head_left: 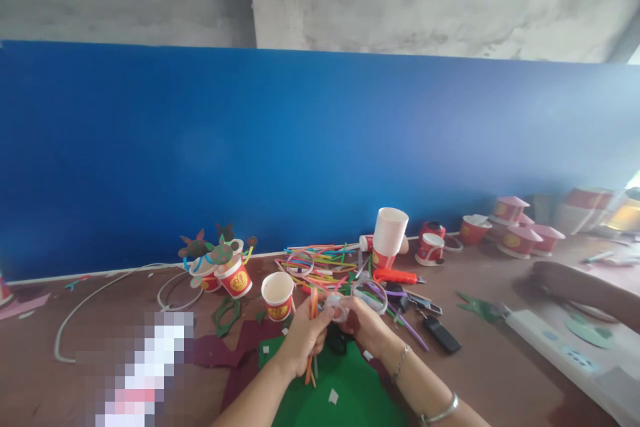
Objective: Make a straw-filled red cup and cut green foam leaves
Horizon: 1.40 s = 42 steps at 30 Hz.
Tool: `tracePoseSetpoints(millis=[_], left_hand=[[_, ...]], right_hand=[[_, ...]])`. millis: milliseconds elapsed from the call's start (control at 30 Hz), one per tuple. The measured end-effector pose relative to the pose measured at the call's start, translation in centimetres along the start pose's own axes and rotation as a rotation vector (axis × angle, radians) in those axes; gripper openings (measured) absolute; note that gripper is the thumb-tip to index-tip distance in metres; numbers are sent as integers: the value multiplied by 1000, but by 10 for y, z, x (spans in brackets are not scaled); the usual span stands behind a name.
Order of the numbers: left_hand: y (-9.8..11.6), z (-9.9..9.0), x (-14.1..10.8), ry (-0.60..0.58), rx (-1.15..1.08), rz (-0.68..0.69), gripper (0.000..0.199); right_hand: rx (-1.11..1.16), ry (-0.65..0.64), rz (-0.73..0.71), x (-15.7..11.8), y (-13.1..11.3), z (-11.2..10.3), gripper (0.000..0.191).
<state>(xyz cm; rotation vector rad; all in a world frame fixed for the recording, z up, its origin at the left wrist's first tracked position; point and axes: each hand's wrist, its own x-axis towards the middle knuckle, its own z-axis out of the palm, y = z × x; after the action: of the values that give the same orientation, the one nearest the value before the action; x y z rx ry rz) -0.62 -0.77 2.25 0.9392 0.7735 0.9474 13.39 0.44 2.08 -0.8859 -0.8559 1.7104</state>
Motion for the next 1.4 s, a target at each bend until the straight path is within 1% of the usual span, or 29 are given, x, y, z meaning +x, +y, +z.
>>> tracePoseSetpoints(millis=[133, 267, 467, 667, 800, 867, 967, 1100, 1267, 1400], left_hand=[[-1, -1, 2, 13, -62, -29, 45], [-1, -2, 2, -4, -101, -31, 45], [0, -3, 1, 16, -38, -37, 56], [2, -1, 0, 48, 15, -11, 53], [5, 3, -2, 30, 23, 11, 54], [6, 4, -2, 20, 24, 15, 52], [6, 5, -2, -1, 40, 31, 49], [4, 3, -1, -14, 56, 42, 48], [0, 2, 2, 15, 58, 45, 45], [0, 7, 2, 65, 23, 84, 43]], right_hand=[[39, -35, 23, -2, -2, 4, 20], [94, -30, 65, -1, 1, 1, 17], [33, -54, -5, 0, 3, -3, 12], [-30, -67, -24, -3, 2, 2, 18], [-72, -40, -20, -2, 2, -1, 17], [-79, -57, -26, -2, 3, -4, 16], [-71, -87, -14, -2, 3, -6, 20], [-43, -104, 9, -4, 2, -4, 20], [3, -109, 6, -6, 1, 0, 16], [32, -104, -13, -5, 0, 1, 12]])
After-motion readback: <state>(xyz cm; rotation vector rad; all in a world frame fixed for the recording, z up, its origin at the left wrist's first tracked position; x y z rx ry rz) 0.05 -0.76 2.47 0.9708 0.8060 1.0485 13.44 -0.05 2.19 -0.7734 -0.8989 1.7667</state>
